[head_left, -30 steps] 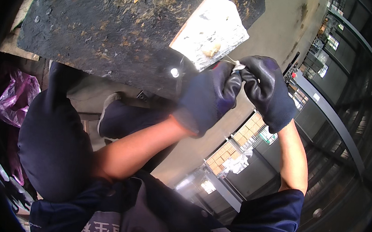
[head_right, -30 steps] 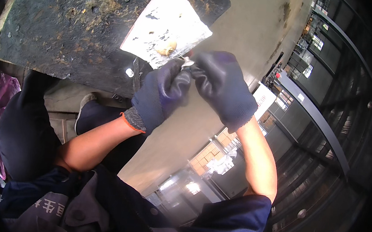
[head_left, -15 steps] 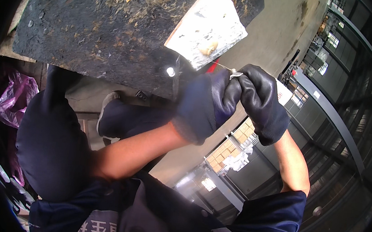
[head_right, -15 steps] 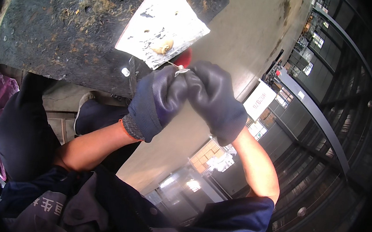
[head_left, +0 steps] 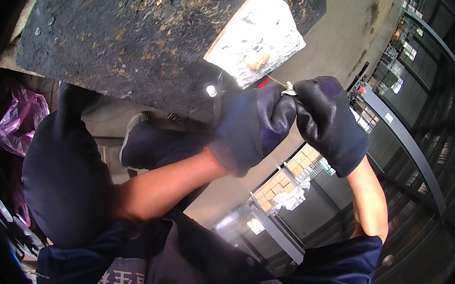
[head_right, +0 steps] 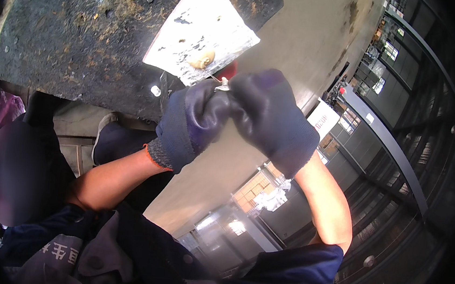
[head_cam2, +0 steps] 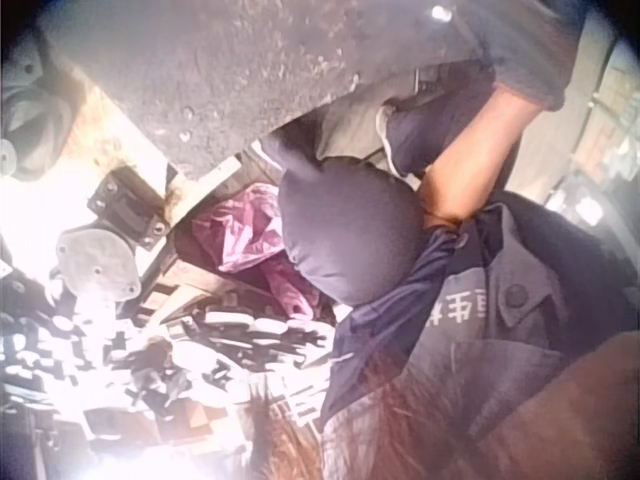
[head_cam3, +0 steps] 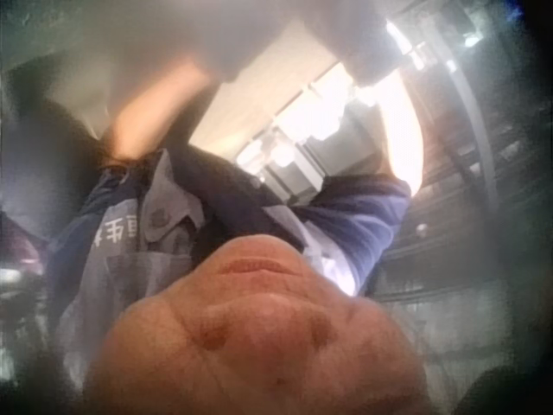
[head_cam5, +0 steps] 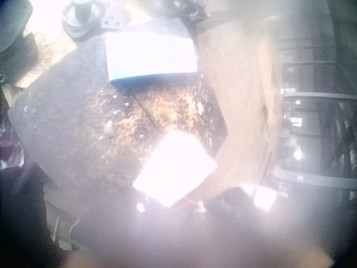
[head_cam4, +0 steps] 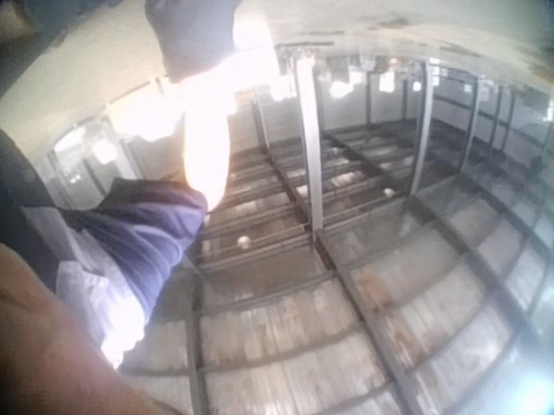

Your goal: The person applies a white adhesive from a tube onto a small metal part and then rubs it in with a cloth. They then pick up a larger metal part and apply the adhesive to its surface, rubbing it in with the cloth.

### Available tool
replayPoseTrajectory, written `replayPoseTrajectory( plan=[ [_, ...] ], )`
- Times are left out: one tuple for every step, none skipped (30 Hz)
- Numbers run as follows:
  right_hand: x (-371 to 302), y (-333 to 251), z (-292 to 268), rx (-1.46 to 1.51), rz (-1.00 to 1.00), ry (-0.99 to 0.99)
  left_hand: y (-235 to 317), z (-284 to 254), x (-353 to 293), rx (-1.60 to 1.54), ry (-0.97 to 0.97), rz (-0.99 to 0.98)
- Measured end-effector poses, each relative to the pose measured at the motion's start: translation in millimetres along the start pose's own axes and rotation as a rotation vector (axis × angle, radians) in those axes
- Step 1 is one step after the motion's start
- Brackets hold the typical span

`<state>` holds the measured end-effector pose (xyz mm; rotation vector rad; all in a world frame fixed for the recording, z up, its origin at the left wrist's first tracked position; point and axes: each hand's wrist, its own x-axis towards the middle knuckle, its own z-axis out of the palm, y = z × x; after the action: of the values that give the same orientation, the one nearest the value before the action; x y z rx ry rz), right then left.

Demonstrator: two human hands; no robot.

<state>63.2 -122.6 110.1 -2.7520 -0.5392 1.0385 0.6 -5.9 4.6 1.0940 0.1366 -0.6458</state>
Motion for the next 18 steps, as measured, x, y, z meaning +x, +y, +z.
replayPoseTrajectory(
  plan=[
    [1,1,2,-0.036,-0.015,0.003,0,0,0,-0.022,0.002,-0.016],
    [2,2,3,-0.073,-0.030,0.005,0,0,0,-0.045,0.005,-0.032],
    [4,2,5,-0.105,-0.045,0.008,2,-3,1,-0.088,-0.015,-0.086],
    [6,1,7,-0.123,-0.030,0.021,7,-7,2,-0.132,-0.035,-0.140],
    [8,0,10,-0.142,-0.014,0.032,9,-10,3,-0.176,-0.054,-0.194],
    [11,-1,11,-0.161,-0.004,0.043,9,-10,3,-0.176,-0.034,-0.210],
    [13,-1,12,-0.199,-0.010,0.036,8,-9,4,-0.177,-0.015,-0.226],
    [15,0,14,-0.236,-0.016,0.028,8,-9,5,-0.178,0.005,-0.242],
    [16,0,15,-0.274,-0.017,0.022,9,-8,7,-0.167,0.015,-0.265],
    [16,1,16,-0.295,-0.019,0.013,10,-8,8,-0.156,0.025,-0.288],
    [17,4,18,-0.316,-0.021,0.005,11,-8,9,-0.144,0.034,-0.311],
    [18,5,18,-0.339,-0.024,-0.003,11,-7,10,-0.172,0.029,-0.347],
    [19,5,19,-0.333,-0.027,0.006,10,-7,11,-0.199,0.024,-0.382],
    [20,5,19,-0.326,-0.029,0.015,9,-6,11,-0.226,0.018,-0.417],
    [22,6,19,-0.320,-0.033,0.025,7,-4,12,-0.287,0.023,-0.450],
    [23,6,18,-0.331,-0.021,-0.012,5,-1,12,-0.348,0.028,-0.483],
    [25,6,16,-0.342,-0.010,-0.047,3,1,13,-0.409,0.033,-0.516],
    [26,6,16,-0.352,0.001,-0.081,0,2,12,-0.420,0.037,-0.508]
  ],
)
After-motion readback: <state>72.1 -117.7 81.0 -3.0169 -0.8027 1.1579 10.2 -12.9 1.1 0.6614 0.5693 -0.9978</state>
